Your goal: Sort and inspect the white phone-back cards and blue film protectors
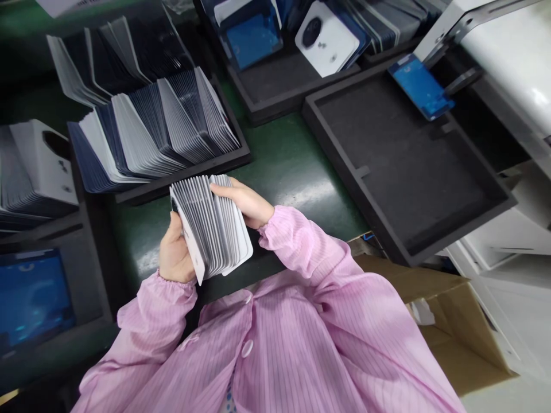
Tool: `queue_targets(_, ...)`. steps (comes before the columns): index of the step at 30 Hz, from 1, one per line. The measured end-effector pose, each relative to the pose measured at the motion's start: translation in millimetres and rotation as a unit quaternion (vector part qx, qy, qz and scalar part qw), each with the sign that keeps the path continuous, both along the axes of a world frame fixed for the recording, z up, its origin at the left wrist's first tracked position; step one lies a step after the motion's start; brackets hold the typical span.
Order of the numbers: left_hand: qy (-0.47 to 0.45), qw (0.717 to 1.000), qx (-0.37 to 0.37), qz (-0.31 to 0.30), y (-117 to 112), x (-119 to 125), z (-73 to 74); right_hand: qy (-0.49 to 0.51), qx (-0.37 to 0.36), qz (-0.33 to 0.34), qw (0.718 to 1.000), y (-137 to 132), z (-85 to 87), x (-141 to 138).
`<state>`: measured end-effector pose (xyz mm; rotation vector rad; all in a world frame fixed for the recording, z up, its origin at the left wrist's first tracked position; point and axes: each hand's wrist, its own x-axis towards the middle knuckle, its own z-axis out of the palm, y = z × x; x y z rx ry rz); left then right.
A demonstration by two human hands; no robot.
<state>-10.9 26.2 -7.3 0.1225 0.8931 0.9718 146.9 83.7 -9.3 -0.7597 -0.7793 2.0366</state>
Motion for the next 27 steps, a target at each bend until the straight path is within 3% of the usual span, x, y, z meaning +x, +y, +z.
queue_targets(10,0.000,0.999,0.022,0.025,-6,2,-3.5,-0.050,0.025,-0.048,0.997,-8,10.9,3)
queue_targets(15,0.029,0.996,0.070,0.037,-11,3,-1.2,-0.093,0.098,-0.047,0.990,-14,19.6,7)
queue_targets(20,0.091,0.981,0.150,0.083,-20,3,-2.1,-0.173,0.207,-0.068,0.961,-12,19.8,12)
queue_targets(24,0.164,0.960,0.188,0.126,-26,3,-1.4,-0.178,0.236,-0.069,0.953,-16,18.2,10)
queue_targets(27,0.172,0.959,0.197,0.108,-27,2,3.6,-0.181,0.235,-0.093,0.951,-19,14.6,5)
